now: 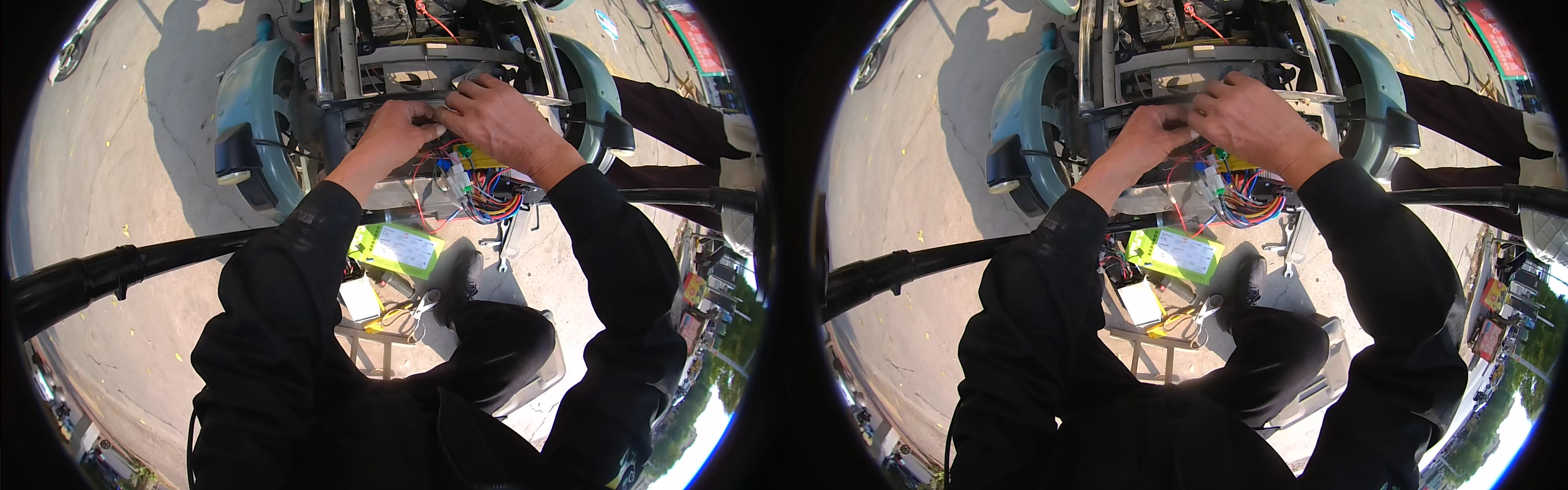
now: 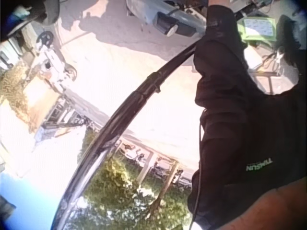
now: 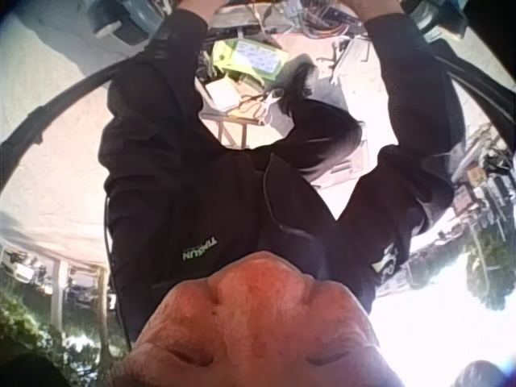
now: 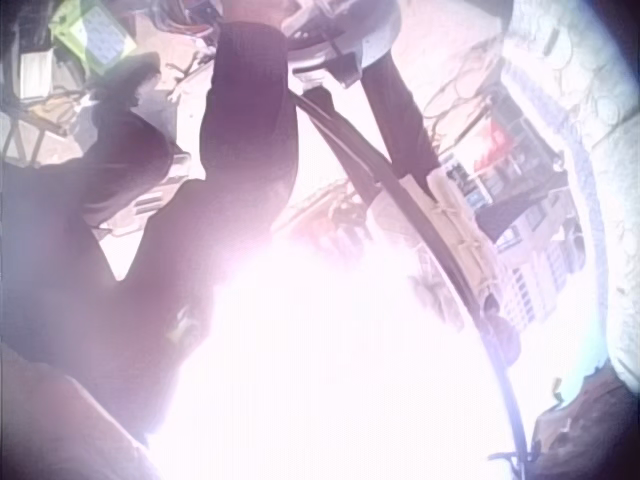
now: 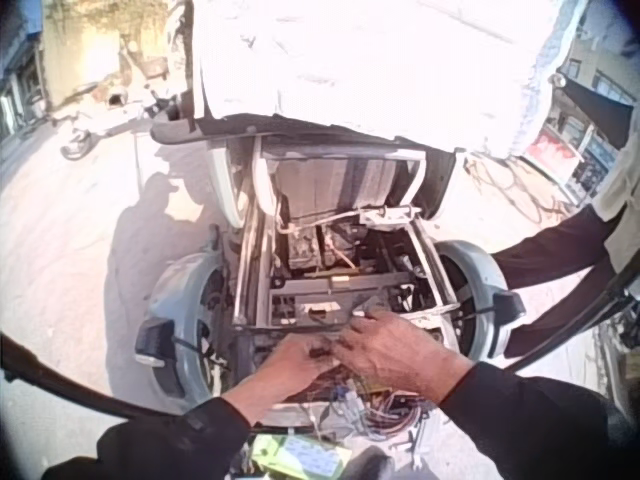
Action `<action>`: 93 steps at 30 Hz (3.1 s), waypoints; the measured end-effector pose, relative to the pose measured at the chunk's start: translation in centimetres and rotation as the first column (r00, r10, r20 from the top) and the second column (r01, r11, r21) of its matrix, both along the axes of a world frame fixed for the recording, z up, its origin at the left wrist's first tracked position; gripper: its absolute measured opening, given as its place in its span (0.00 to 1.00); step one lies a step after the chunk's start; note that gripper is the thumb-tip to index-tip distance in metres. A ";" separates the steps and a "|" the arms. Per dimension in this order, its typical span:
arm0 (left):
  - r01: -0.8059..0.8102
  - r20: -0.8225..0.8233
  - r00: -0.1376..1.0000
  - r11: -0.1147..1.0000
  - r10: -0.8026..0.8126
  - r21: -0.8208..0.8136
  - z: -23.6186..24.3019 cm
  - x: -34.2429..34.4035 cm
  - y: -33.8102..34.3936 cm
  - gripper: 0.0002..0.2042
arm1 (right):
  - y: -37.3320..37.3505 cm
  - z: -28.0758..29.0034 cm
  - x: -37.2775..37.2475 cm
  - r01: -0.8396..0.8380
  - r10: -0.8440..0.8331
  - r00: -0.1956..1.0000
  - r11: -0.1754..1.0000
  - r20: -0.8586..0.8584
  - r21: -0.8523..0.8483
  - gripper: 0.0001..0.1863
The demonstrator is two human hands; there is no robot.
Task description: The person repairs the wiring of a teal electric scooter by stripping, twisting, and taping wires, then testing the throttle. They use pliers and electrical tape to connect and insulate the wires, and briefly test the scooter's response before continuing the repair.
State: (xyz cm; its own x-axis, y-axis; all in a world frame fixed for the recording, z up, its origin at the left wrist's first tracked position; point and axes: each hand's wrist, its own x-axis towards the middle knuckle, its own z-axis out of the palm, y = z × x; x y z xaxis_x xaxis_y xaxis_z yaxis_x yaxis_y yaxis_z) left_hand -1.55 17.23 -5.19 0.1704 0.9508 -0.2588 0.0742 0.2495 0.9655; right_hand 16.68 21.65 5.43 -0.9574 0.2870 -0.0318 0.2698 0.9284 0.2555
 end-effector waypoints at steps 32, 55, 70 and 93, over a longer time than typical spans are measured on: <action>-0.001 -0.006 1.000 0.998 0.001 -0.057 0.8 -0.1 -0.2 0.11 | 0.6 -0.7 -0.7 0.306 -0.302 0.951 0.951 -0.071 0.049 0.10; 0.007 0.025 1.000 0.998 -0.005 -0.063 0.7 -0.1 0.0 0.10 | -0.4 -0.9 -0.2 -0.006 0.011 0.998 0.997 -0.065 0.077 0.04; -0.018 0.030 0.999 0.997 0.020 -0.069 0.9 -0.2 0.0 0.08 | 0.3 -0.6 -0.5 0.116 -0.112 0.973 0.993 -0.201 0.010 0.06; -0.025 0.011 1.000 0.980 0.028 -0.200 3.8 -1.2 -1.4 0.09 | -12.2 4.2 2.5 0.163 -0.864 -0.173 0.449 -0.474 -0.878 0.12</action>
